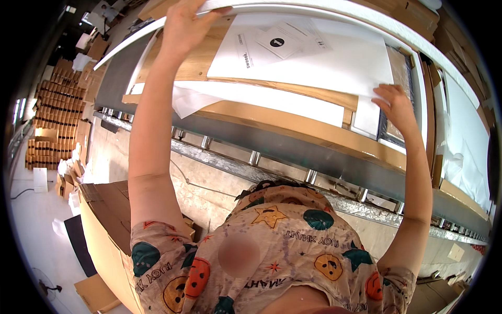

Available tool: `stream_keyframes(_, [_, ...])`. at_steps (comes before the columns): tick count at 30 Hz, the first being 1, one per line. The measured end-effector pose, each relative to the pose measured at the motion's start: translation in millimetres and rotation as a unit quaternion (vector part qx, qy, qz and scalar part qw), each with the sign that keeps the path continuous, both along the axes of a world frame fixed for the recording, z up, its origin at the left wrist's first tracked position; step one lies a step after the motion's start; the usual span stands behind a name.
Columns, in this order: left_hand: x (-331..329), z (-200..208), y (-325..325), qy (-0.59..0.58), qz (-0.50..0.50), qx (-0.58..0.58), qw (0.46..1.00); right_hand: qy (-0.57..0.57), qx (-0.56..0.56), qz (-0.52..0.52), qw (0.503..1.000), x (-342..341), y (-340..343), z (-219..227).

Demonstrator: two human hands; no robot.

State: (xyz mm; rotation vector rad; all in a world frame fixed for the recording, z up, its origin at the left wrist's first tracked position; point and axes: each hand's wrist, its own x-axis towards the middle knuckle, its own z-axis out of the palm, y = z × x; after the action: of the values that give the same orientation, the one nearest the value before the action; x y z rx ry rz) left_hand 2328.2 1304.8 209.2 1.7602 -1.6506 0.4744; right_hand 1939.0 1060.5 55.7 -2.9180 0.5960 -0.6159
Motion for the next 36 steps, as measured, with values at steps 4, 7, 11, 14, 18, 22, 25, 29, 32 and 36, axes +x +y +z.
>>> stream_keyframes(4, [-12.8,-15.0,-1.8,-0.018,0.038,0.029,0.999,0.018,0.006,-0.001,1.0,-8.7,5.9,-39.3])
stream_keyframes(7, [-18.9,-37.8,-3.4,-0.088,0.026,-0.021,0.996,0.032,0.023,-0.013,0.999,-10.4,10.1,-60.5])
stream_keyframes(11, [-27.7,-57.1,1.5,-0.141,0.057,-0.018,0.988,0.006,0.022,-0.017,1.0,-14.2,17.0,-61.5])
stream_keyframes(14, [-27.5,-61.5,0.8,-0.145,0.063,-0.027,0.987,-0.061,0.008,-0.021,0.998,-18.3,34.1,-45.9])
stream_keyframes(18, [-15.9,-72.3,2.9,-0.134,0.031,-0.024,0.99,-0.147,0.11,-0.013,0.983,-25.7,70.3,-17.5])
stream_keyframes(22, [-29.4,-82.1,22.6,-0.156,0.033,0.065,0.985,-0.226,0.218,-0.16,0.936,-70.9,83.7,-21.9])
stream_keyframes(25, [-38.5,-114.3,41.9,-0.153,0.043,0.149,0.976,-0.344,0.352,-0.279,0.825,-131.9,70.4,-47.9])
stream_keyframes(29, [-48.9,-154.7,44.2,-0.102,0.041,0.209,0.972,-0.376,0.314,-0.338,0.804,-152.8,58.1,-35.3])
stream_keyframes(32, [-55.8,-153.1,33.1,-0.046,0.047,0.26,0.963,-0.289,0.256,-0.282,0.878,-139.2,32.6,-36.3])
stream_keyframes(36, [-61.1,-152.2,14.3,0.065,0.01,0.357,0.932,-0.184,0.188,-0.24,0.934,-106.7,2.9,-59.5])
